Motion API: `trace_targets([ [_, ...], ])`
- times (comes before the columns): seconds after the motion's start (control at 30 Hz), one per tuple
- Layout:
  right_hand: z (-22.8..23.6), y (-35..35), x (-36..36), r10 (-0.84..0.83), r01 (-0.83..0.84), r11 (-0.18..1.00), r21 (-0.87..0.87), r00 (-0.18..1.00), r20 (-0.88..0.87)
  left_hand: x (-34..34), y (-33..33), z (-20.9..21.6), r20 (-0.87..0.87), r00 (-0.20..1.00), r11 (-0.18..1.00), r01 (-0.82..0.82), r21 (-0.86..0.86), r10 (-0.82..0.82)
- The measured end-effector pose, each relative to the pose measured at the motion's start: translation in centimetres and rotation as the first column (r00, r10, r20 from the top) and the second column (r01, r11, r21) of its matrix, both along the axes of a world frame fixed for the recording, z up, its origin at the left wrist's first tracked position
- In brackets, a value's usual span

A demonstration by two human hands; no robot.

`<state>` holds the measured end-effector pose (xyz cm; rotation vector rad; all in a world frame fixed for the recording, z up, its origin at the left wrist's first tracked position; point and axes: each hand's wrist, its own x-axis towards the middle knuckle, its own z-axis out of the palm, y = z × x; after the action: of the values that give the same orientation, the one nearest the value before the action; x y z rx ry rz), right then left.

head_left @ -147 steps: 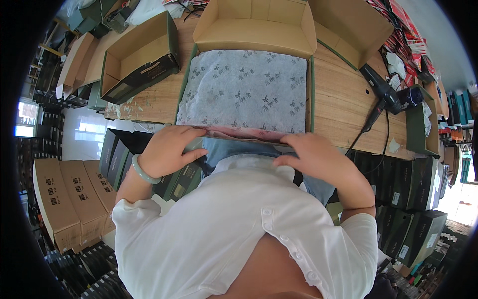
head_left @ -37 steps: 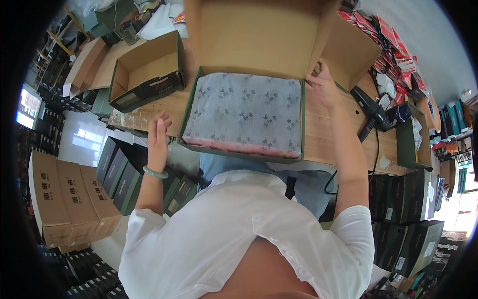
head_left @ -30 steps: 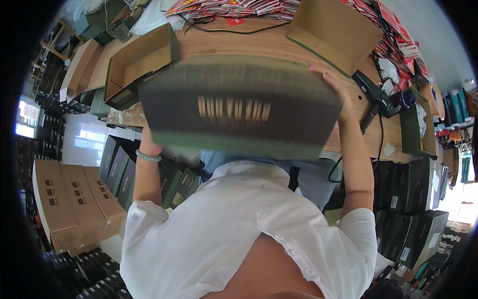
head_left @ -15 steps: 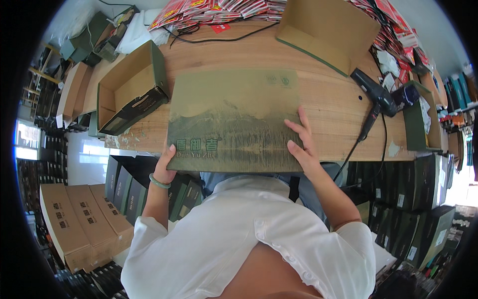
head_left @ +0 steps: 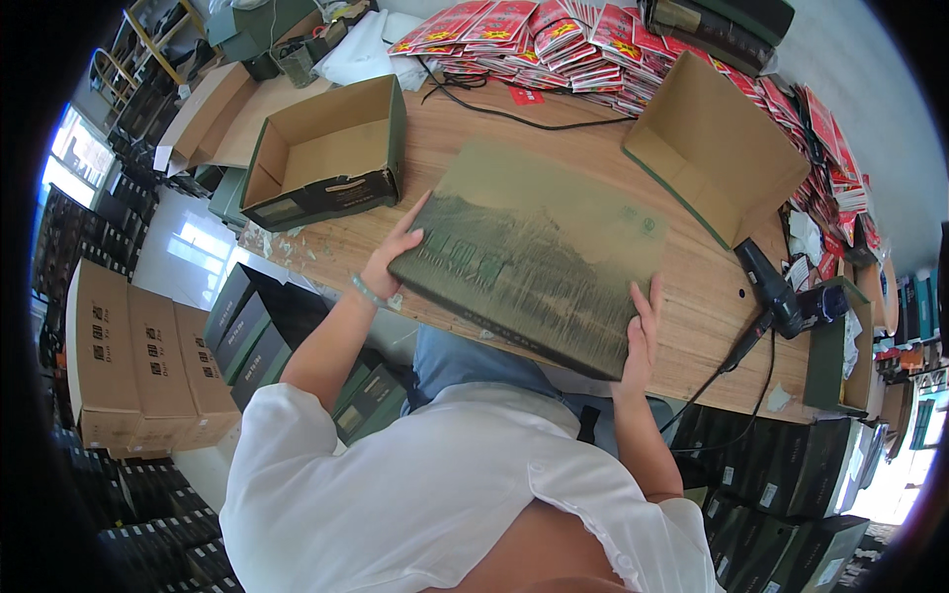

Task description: The person packs a pair of black shoes into a green cardboard box. They place tissue paper inside, insert the shoes, add a red card, and close the box. They then use a heat gun to apply a label to the box and stack it with other boxes.

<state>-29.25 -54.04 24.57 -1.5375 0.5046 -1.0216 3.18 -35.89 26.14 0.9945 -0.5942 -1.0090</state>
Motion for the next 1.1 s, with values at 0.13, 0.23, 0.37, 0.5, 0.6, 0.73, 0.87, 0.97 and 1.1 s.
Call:
trace_targets([
  [0.13,0.4,-1.8,0.8,-0.075,0.061,0.993,-0.098,0.986,-0.146,1.9,-3.0,-0.6,0.161,0.917,0.931,-0.362,-0.041,0.364],
  [0.23,-0.8,-1.4,0.5,-0.205,0.204,0.979,-0.028,0.962,-0.179,2.5,-3.1,3.8,0.923,0.33,0.739,-0.669,0.081,0.197],
  [0.37,-1.2,0.3,1.2,-0.214,0.192,0.941,0.279,0.976,0.05,8.5,-4.1,2.0,0.958,0.274,0.509,-0.839,0.193,0.088],
  [0.5,-1.5,0.1,1.0,-0.198,0.198,0.953,0.229,0.98,-0.024,10.9,-3.7,1.9,0.887,0.322,0.347,-0.832,0.432,-0.332],
  [0.6,-0.7,0.6,1.1,-0.21,0.228,0.957,0.18,0.971,-0.111,9.1,-0.8,2.4,0.952,0.263,0.315,-0.9,0.3,-0.155],
  [0.73,-0.3,3.1,2.7,-0.277,0.293,0.948,0.124,0.951,-0.134,5.9,5.4,4.6,0.976,0.003,0.342,-0.937,-0.073,0.218],
  [0.87,-1.3,5.0,6.1,-0.263,0.278,0.944,0.178,0.959,-0.101,4.5,10.3,7.8,0.8,-0.06,0.376,-0.86,-0.345,0.598],
  [0.97,-3.1,6.1,9.7,-0.244,0.248,0.969,0.007,0.957,-0.158,1.6,12.6,11.7,0.502,0.107,0.312,-0.886,-0.343,0.858],
  [1.1,-1.7,3.8,9.2,0.394,-0.329,0.899,0.288,0.895,-0.209,-2.6,16.1,15.4,0.192,0.12,0.204,-0.835,-0.511,0.974],
])
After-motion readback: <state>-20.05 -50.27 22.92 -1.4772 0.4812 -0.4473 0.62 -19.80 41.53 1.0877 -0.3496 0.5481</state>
